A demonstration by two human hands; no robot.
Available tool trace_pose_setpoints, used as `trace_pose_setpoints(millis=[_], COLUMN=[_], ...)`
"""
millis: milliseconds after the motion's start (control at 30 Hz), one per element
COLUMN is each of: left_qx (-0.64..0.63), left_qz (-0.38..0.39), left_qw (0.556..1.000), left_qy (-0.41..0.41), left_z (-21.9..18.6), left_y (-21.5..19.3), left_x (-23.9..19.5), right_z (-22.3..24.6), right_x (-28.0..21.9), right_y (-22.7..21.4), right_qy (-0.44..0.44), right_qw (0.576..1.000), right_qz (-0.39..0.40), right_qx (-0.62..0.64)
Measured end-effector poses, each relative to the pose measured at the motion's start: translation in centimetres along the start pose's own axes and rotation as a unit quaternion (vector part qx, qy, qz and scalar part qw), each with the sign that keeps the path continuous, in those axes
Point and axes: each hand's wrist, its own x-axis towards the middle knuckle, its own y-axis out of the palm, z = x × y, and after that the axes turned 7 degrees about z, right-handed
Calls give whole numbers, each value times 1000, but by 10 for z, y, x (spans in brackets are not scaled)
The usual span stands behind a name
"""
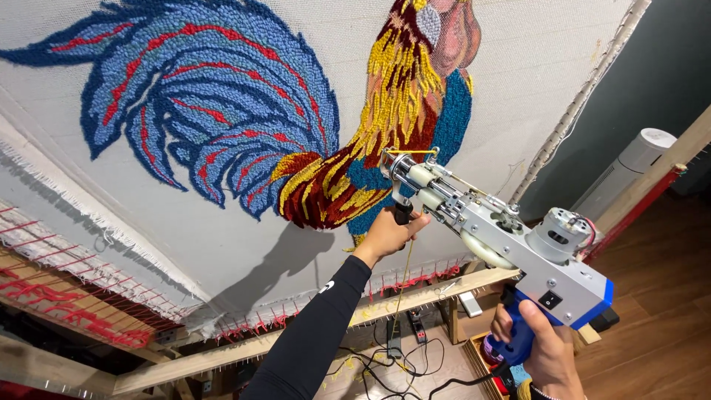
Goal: The person uses an electric tufting gun to punch yellow yarn into a stretched fabric backing, filling in the body of a rooster design on a large wall-mounted rug. They then set the gun down and use scissors to trim and even out the tufted yarn surface.
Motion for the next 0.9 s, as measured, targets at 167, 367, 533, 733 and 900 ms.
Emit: trace_pose_setpoints(millis=[167,367,533,733,900], left_qx=[-85,-115,-82,-54,-37], left_qz=[29,37,42,42,38], left_qw=[996,993,996,998,998], left_qy=[5,-10,-9,-8,-20], left_z=[-8,-7,4,10,14], left_y=[-9,-14,-16,-19,-21], left_x=[-1,-2,1,-1,0], right_z=[-1,-3,-9,-10,-11], right_x=[9,9,8,7,9], right_y=[13,24,25,30,33], right_qy=[13,2,5,12,14], right_qw=[1000,1000,1000,1000,999], right_qz=[-14,-9,-9,-28,-41], right_qx=[-3,-14,8,-2,-14])
